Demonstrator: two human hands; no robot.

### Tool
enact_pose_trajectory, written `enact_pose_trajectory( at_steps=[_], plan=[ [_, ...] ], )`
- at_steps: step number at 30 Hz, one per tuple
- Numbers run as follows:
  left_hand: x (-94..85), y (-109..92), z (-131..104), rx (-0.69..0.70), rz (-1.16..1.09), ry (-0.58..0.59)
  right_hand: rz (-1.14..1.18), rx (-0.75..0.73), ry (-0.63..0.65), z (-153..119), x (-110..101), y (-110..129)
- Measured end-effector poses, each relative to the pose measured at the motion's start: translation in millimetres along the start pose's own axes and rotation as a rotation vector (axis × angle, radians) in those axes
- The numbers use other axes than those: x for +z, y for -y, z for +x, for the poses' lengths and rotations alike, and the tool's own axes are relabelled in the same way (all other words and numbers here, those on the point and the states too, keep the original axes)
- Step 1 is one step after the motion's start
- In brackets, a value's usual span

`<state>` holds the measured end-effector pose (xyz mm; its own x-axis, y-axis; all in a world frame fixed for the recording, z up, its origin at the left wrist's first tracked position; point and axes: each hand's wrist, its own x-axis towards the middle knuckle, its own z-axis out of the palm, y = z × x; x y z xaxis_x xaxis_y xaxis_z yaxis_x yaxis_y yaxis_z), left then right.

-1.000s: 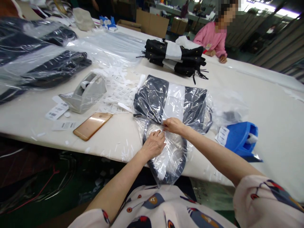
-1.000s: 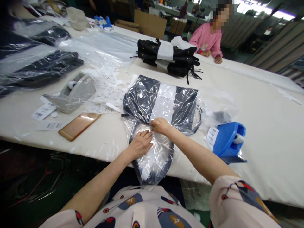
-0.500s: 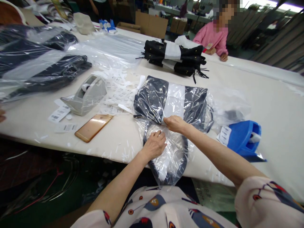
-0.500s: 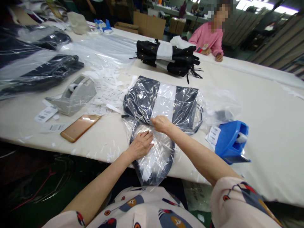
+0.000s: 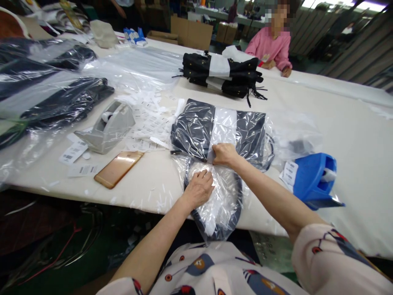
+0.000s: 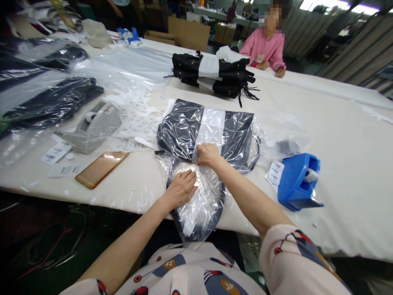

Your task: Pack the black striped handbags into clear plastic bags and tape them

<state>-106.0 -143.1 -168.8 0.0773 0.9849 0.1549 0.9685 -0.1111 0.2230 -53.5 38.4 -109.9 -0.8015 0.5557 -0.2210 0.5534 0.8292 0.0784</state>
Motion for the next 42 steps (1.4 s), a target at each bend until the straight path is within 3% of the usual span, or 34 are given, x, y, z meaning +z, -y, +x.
enact_pose_trajectory(
  at_steps=[6, 9, 13, 15, 18, 20, 22, 25, 31, 36, 42],
  plan=[
    [0.5, 0.1, -0.4, -0.008, 0.006, -0.009, 0.216, 0.118, -0.037, 12.7, 3.5, -23.7],
    [0.6, 1.0, 0.0, -0.004, 0.012, -0.023, 0.299, 0.200, -0.204, -6.3, 2.0, -43.6],
    [0.6, 0.9, 0.4, 0.010, 0.020, -0.049, 0.475, 0.331, -0.768, -84.2, 8.7, -103.3],
    [2.7, 2.0, 0.5, 0.027, 0.032, -0.078, 0.493, 0.551, -0.966, -138.6, 17.9, -141.7],
    [9.9, 7.5, 2.5, 0.075, 0.053, -0.151, 0.594, 1.047, -0.993, -214.1, 37.2, -188.0],
    [15.1, 11.6, 4.6, 0.111, 0.066, -0.195, 0.720, 1.237, -0.934, -246.5, 51.9, -204.3],
    [18.3, 14.4, 5.5, 0.141, 0.082, -0.225, 0.847, 1.277, -0.890, -260.3, 65.1, -209.6],
    [19.1, 16.1, 4.7, 0.154, 0.109, -0.241, 1.053, 1.272, -0.882, -257.5, 76.8, -205.8],
    [17.0, 16.1, 3.6, 0.153, 0.136, -0.214, 1.302, 1.247, -1.025, -245.5, 81.5, -203.4],
    [15.7, 15.7, 4.3, 0.168, 0.166, -0.204, 1.429, 1.191, -1.128, -252.6, 81.0, -203.7],
    [17.8, 18.9, 4.1, 0.173, 0.161, -0.204, 1.454, 1.040, -1.325, -282.9, 91.6, -162.1]
  ],
)
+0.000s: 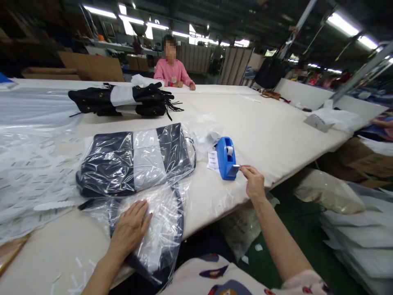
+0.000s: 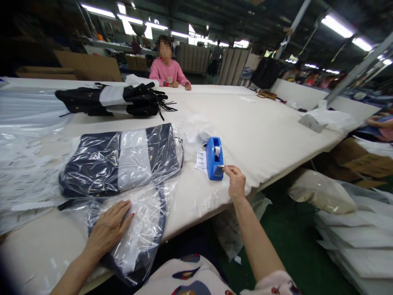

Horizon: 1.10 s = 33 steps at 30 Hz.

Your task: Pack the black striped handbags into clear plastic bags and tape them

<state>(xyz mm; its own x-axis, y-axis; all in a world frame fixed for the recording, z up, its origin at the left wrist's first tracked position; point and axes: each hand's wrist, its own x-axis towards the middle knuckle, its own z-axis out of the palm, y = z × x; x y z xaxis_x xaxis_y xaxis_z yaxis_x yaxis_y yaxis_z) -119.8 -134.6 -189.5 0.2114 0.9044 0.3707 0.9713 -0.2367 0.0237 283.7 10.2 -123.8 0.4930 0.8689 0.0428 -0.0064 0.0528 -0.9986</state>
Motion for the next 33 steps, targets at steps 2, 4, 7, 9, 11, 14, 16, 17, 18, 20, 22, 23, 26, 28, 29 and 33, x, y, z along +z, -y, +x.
enact_pose_trajectory(
  at_steps=[2, 4, 7, 9, 11, 14, 16, 17, 18, 20, 22, 23, 26, 28, 29, 33],
  plan=[
    [1.3, 0.8, -0.3, 0.002, -0.006, -0.004, 0.029, 0.049, 0.034, -14.5, -5.6, -12.6],
    [1.9, 0.9, -0.4, -0.005, -0.007, -0.009, 0.044, 0.109, 0.071, -20.7, -4.7, -28.2],
    [1.5, 0.1, -0.7, -0.008, -0.010, -0.008, 0.042, 0.136, 0.078, -16.0, 3.1, -48.8],
    [1.3, -0.1, -0.5, -0.010, -0.016, -0.006, 0.012, 0.119, 0.057, -10.8, 5.4, -56.4],
    [1.6, 0.1, 0.5, -0.012, -0.030, -0.001, -0.048, 0.093, 0.044, -10.1, 1.6, -57.0],
    [-0.2, -1.0, 2.7, -0.031, -0.057, 0.010, -0.165, 0.047, 0.085, -21.7, -9.8, -43.4],
    [-5.8, -4.9, 3.0, -0.057, -0.069, 0.043, -0.268, -0.026, 0.201, -35.1, -11.9, -25.9],
    [-9.8, -7.8, 2.8, -0.069, -0.075, 0.069, -0.343, -0.102, 0.301, -42.1, -8.9, -15.7],
    [-13.8, -10.9, 2.5, -0.084, -0.082, 0.099, -0.425, -0.203, 0.421, -48.6, -2.6, -5.2],
    [-19.9, -15.5, 2.4, -0.111, -0.100, 0.154, -0.580, -0.440, 0.695, -60.6, 21.3, 14.9],
    [-21.5, -16.7, 2.9, -0.145, -0.118, 0.175, -0.653, -0.601, 0.966, -74.1, 58.6, 32.3],
    [-21.2, -16.4, 3.0, -0.158, -0.126, 0.177, -0.664, -0.649, 1.104, -82.7, 80.6, 39.7],
    [-20.1, -16.0, 2.0, -0.183, -0.143, 0.171, -0.666, -0.794, 1.465, -114.8, 151.3, 53.1],
    [-20.0, -16.9, 0.7, -0.191, -0.155, 0.163, -0.687, -0.909, 1.615, -135.7, 196.5, 51.5],
    [-20.1, -17.2, 0.1, -0.192, -0.162, 0.161, -0.723, -0.965, 1.663, -144.6, 217.1, 47.6],
    [-19.3, -16.6, -0.7, -0.186, -0.176, 0.158, -1.028, -1.162, 1.710, -168.9, 277.8, 24.3]
  ],
)
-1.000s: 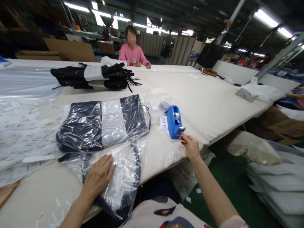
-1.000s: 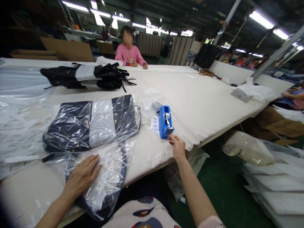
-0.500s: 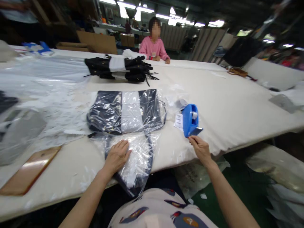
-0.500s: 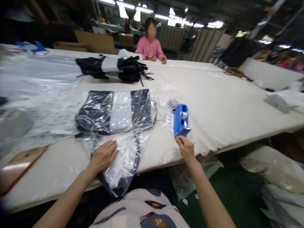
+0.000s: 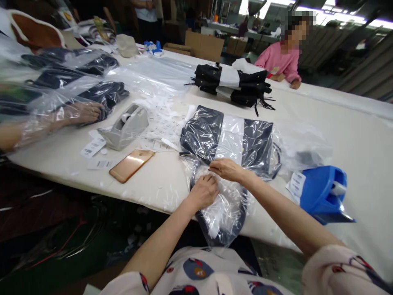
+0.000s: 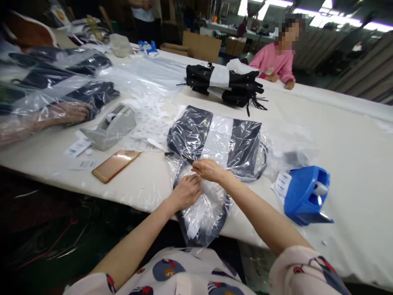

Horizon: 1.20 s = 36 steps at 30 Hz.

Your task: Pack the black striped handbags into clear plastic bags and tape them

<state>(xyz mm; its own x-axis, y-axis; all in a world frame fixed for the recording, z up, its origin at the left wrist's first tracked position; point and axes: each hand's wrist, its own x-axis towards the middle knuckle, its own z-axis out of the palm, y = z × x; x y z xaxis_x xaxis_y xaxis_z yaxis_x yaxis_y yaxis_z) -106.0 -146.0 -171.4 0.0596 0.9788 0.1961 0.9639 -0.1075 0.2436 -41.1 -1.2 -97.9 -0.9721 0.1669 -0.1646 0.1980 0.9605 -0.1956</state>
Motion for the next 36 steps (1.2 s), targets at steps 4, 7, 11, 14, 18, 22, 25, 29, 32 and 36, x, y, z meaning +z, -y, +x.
enact_pose_trajectory(
  at_steps=[4, 7, 11, 14, 18, 22, 25, 29, 32, 36],
  plan=[
    [0.7, 0.9, 0.5, -0.015, -0.011, -0.010, -0.145, 0.122, 0.081, 31.5, 10.4, 1.1],
    [1.6, 1.1, -0.1, -0.019, -0.029, -0.020, -0.156, 0.205, 0.080, 41.3, 13.6, 5.0],
    [3.6, 1.9, -1.0, -0.014, -0.055, -0.028, -0.159, 0.340, 0.071, 48.3, 14.5, 11.1],
    [4.5, 2.3, -0.8, -0.017, -0.072, -0.021, -0.151, 0.404, 0.062, 50.9, 14.0, 14.4],
    [5.2, 2.5, -0.1, -0.017, -0.067, -0.018, -0.146, 0.428, 0.054, 49.6, 13.3, 16.9],
    [5.3, 2.6, 0.2, -0.012, -0.060, -0.025, -0.153, 0.428, 0.033, 43.6, 12.6, 16.2],
    [3.8, 2.3, -0.2, -0.013, -0.056, -0.017, -0.149, 0.432, -0.009, 42.0, 12.7, 9.1],
    [0.8, 1.4, -0.5, -0.014, -0.047, -0.002, -0.044, 0.457, -0.066, 49.2, 13.6, -16.7],
    [-0.8, 1.5, -0.3, -0.008, -0.043, 0.008, 0.152, 0.455, -0.092, 52.4, 10.7, -41.3],
    [-2.4, 2.2, -0.2, -0.007, -0.040, 0.012, 0.182, 0.499, -0.283, 28.3, 9.2, -51.2]
  ],
)
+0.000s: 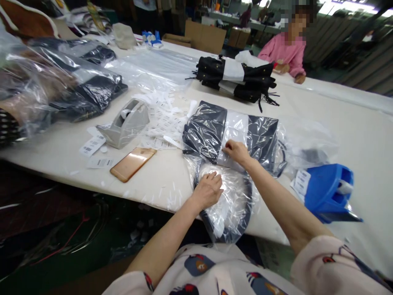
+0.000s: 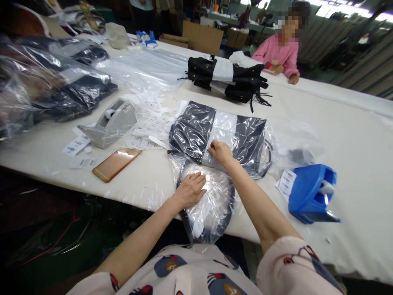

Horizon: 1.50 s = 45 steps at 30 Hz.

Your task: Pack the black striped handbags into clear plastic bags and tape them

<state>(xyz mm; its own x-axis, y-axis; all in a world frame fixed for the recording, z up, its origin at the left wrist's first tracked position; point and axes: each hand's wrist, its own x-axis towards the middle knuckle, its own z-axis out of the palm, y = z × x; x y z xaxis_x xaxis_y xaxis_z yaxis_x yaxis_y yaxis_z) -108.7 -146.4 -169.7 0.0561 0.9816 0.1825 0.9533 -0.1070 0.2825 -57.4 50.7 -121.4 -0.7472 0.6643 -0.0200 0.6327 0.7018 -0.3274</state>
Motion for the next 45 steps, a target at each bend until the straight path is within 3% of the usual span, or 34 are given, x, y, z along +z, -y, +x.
enact_pose_trajectory(
  at_steps=[3, 6, 8, 14, 17, 22, 26, 29, 32, 33, 35, 37, 39, 42, 45],
  plan=[
    [-0.4, -1.4, 0.0, -0.001, -0.001, -0.003, 0.103, -0.137, -0.100, -44.6, 6.2, -4.8],
    [0.0, -3.5, 1.2, -0.014, -0.005, -0.011, 0.125, -0.236, -0.014, -90.0, 25.9, -5.7],
    [-0.8, -2.9, 3.4, -0.040, -0.011, -0.008, 0.071, -0.240, 0.023, -106.5, 38.2, -6.2],
    [-25.6, 4.6, 7.6, -0.096, -0.131, 0.069, 0.067, -0.206, 0.072, -103.1, 44.2, -8.9],
    [-36.7, -8.8, -2.2, -0.057, -0.042, 0.023, 0.075, -0.199, 0.071, -101.7, 42.3, -10.1],
    [-14.6, -43.5, -23.3, 0.019, 0.069, -0.017, 0.055, -0.173, 0.051, -103.1, 46.6, -9.0],
    [3.6, -47.9, -29.6, -0.006, 0.077, 0.013, 0.166, -0.217, 0.022, -107.6, 38.3, -7.3],
    [3.9, -43.6, -30.9, -0.020, 0.055, 0.014, 0.310, -0.259, -0.244, -132.3, 9.1, -27.3],
    [2.7, -41.3, -31.9, -0.021, 0.040, 0.000, 0.238, -0.070, -0.703, -174.3, -34.3, -84.2],
    [2.9, -41.5, -32.3, -0.018, 0.040, -0.010, 0.166, 0.063, -0.838, -189.5, -48.5, -108.7],
    [4.2, -42.1, -33.0, -0.004, 0.049, -0.042, 0.106, 0.396, -0.971, -218.2, -71.9, -156.0],
    [6.6, -41.0, -32.7, 0.020, 0.071, -0.089, 0.211, 0.709, -0.946, -240.9, -85.6, -192.1],
    [10.3, -36.6, -30.7, 0.059, 0.094, -0.146, 0.379, 0.880, -0.860, -253.3, -89.1, -213.9],
    [15.0, -29.2, -26.9, 0.124, 0.120, -0.206, 0.569, 0.943, -0.804, -253.3, -82.8, -225.7],
    [15.6, -26.7, -26.5, 0.155, 0.149, -0.220, 0.696, 0.967, -0.831, -245.8, -77.6, -224.5]
  ],
)
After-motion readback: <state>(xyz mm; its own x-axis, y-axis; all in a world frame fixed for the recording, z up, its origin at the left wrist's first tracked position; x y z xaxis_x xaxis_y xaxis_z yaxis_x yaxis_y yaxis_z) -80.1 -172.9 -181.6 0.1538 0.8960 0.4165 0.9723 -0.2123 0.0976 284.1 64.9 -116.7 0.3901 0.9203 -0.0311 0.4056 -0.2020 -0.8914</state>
